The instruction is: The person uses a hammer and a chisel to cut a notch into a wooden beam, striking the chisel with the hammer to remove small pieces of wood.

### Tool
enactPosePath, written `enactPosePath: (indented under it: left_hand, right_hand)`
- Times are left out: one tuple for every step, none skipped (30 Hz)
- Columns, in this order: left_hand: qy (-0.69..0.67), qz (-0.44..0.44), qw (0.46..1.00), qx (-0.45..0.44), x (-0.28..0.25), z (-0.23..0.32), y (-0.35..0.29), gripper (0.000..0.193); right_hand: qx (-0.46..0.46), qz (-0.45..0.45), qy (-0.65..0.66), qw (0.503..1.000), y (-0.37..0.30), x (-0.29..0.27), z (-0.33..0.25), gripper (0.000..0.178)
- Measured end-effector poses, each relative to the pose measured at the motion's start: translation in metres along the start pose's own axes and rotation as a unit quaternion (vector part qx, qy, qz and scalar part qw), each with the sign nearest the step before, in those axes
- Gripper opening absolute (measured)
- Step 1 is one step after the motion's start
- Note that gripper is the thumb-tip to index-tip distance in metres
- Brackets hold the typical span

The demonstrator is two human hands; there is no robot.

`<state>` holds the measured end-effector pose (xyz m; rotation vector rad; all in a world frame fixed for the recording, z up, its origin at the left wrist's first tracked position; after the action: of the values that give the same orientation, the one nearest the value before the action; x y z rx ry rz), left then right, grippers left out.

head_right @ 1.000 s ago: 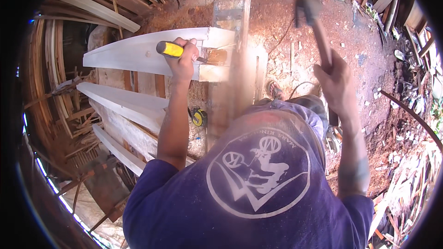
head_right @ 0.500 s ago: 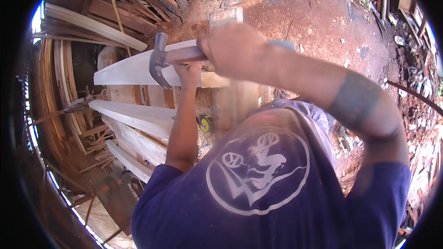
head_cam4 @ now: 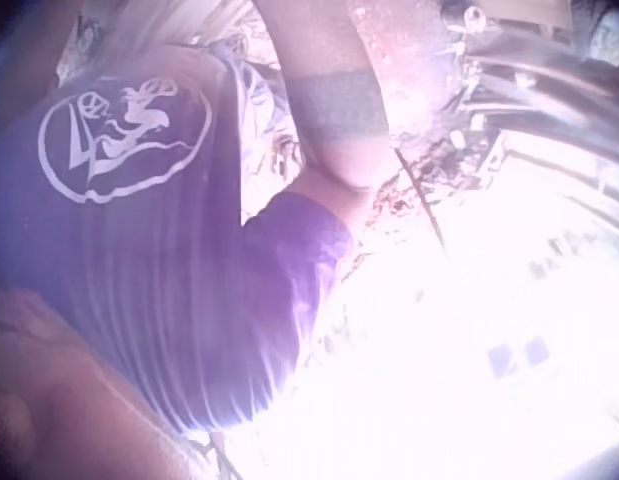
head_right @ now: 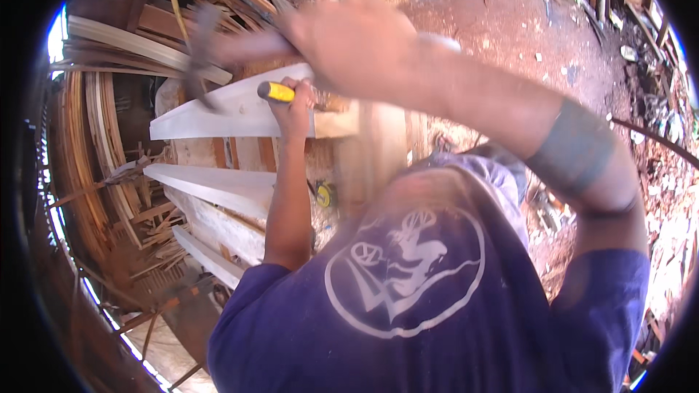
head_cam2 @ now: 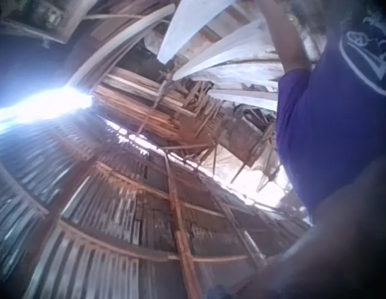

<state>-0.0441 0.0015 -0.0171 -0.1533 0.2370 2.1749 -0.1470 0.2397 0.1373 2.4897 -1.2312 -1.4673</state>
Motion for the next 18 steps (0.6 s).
enactPosePath:
  left_hand:
    - [-0.002, 0.002, 1.000, 0.001, -0.001, 0.000, 0.000, 0.026]
    - [-0.006, -0.003, 1.000, 0.011, -0.003, 0.002, -0.001, 0.024]
    - [-0.012, -0.013, 1.000, 0.021, -0.001, 0.003, 0.001, 0.023]
    - [-0.014, -0.025, 1.000, -0.001, -0.002, 0.001, 0.004, 0.021]
    - [-0.013, -0.028, 1.000, 0.000, -0.004, -0.007, 0.006, 0.021]
    - [0.002, -0.018, 0.999, 0.041, -0.005, -0.017, 0.009, 0.020]
    - [0.019, -0.003, 0.997, 0.072, -0.008, -0.022, 0.010, 0.019]
    - [0.034, 0.025, 0.993, 0.106, -0.010, -0.026, 0.013, 0.018]
    - [0.052, 0.047, 0.988, 0.137, -0.012, -0.031, 0.016, 0.017]
    - [0.024, 0.008, 0.998, 0.059, -0.008, -0.023, 0.011, 0.017]
    - [-0.004, -0.032, 0.999, -0.020, -0.002, -0.016, 0.008, 0.018]
    - [0.005, -0.010, 1.000, -0.006, -0.001, -0.008, 0.004, 0.023]
    - [0.003, -0.007, 1.000, -0.003, 0.000, -0.005, 0.004, 0.023]
    - [0.017, -0.008, 1.000, 0.016, -0.001, -0.002, 0.004, 0.024]
    - [0.032, -0.010, 0.999, 0.032, -0.002, -0.003, 0.001, 0.025]
    - [0.035, -0.019, 0.999, 0.024, -0.005, -0.007, 0.002, 0.025]
    - [0.036, -0.016, 0.999, 0.019, -0.007, -0.010, 0.005, 0.025]
    - [0.070, -0.012, 0.997, 0.027, -0.005, -0.014, 0.011, 0.025]
  right_hand:
    - [-0.002, -0.001, -0.002, 1.000, 0.009, -0.007, -0.008, 0.029]
    - [-0.030, 0.121, 0.056, 0.991, 0.018, -0.017, -0.021, 0.029]
    - [-0.054, 0.243, 0.109, 0.962, 0.019, -0.026, -0.029, 0.029]
    - [-0.043, 0.239, 0.173, 0.955, 0.011, -0.015, -0.027, 0.032]
    - [-0.020, 0.137, 0.106, 0.985, -0.008, 0.011, -0.014, 0.032]
    - [0.002, 0.035, 0.035, 0.999, -0.027, 0.033, 0.001, 0.033]
    - [0.054, -0.071, 0.022, 0.996, -0.033, 0.047, 0.004, 0.031]
    - [0.106, -0.176, 0.008, 0.979, -0.039, 0.057, 0.009, 0.030]
    - [0.103, -0.176, 0.001, 0.979, -0.038, 0.051, 0.014, 0.030]
    - [0.131, -0.152, 0.002, 0.980, -0.039, 0.044, 0.021, 0.029]
    - [0.159, -0.127, 0.002, 0.979, -0.043, 0.039, 0.028, 0.028]
    - [0.156, -0.131, 0.005, 0.979, -0.050, 0.036, 0.029, 0.028]
    - [0.216, -0.091, 0.058, 0.970, -0.060, 0.027, 0.035, 0.026]
    - [0.275, -0.051, 0.111, 0.954, -0.072, 0.020, 0.043, 0.024]
    - [0.288, -0.015, 0.109, 0.951, -0.089, 0.017, 0.051, 0.022]
    - [0.303, 0.017, 0.110, 0.946, -0.105, 0.017, 0.057, 0.020]
    - [0.303, 0.011, 0.112, 0.946, -0.114, 0.017, 0.058, 0.020]
    - [0.345, 0.035, 0.115, 0.931, -0.122, 0.015, 0.059, 0.018]
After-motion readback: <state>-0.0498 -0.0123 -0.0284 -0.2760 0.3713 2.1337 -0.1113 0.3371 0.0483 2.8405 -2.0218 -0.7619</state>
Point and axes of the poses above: each hand's wrist, its own y-axis towards the middle knuckle, its own x-axis out of the palm, z = x × y, the point moved 2 cm from there along y, towards the middle knuckle, and after that the axes turned 6 degrees about z, right-handed, at the moved point
